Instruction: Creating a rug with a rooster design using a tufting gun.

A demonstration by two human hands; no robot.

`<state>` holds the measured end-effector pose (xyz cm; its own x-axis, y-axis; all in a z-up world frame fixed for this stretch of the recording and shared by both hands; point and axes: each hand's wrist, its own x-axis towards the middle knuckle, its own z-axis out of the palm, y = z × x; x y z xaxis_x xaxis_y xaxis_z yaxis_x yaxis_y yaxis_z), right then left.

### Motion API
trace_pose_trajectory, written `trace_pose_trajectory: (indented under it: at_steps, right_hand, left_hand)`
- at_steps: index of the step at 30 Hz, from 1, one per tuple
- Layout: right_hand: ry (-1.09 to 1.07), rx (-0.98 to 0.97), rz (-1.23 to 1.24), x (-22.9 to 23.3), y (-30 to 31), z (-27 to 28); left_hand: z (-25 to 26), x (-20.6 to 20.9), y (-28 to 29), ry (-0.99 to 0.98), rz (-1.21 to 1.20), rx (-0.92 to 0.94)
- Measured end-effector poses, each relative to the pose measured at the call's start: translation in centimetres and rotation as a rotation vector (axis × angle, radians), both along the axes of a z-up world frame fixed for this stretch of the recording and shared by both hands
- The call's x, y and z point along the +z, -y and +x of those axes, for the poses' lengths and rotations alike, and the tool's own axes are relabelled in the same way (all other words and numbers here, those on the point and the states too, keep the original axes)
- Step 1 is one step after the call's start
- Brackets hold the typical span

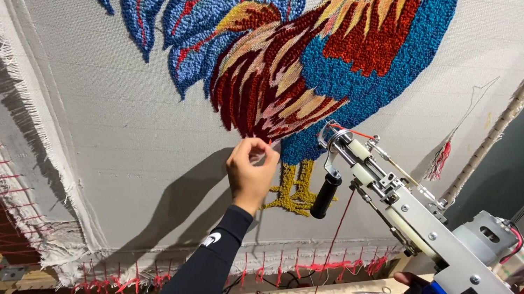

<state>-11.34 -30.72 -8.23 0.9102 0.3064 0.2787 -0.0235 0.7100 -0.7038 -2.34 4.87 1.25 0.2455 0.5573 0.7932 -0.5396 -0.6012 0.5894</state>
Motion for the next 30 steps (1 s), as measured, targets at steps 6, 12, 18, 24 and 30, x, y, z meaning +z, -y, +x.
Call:
trace_pose_trajectory:
  at_steps: [6,12,18,24,30]
  right_hand:
    - [0.072,0.057,0.049,-1.4,0.6,0.8]
    - [-0.042,-0.078,-0.074,0.3,-0.4,-0.1]
    - [0.016,-0.019,-0.003,-0.9,0.2,0.6]
    - [-0.009,-0.037,-0.013,-0.6,0.1,0.5]
    - [-0.125,-0.131,-0.105,1.0,-0.5,-0.5]
  left_hand:
    - [-1.0,-0.5,-0.5,-0.055,0.215,0.101]
    - [0.1,1.7,-1.1,-0.075,0.284,0.155]
    - [0.4,2.2,-2.2,-0.059,0.379,0.191]
    - [0.7,1.7,-2.4,-0.060,0.404,0.182]
    - [1.5,1.6,-2.5,-0.068,0.440,0.228]
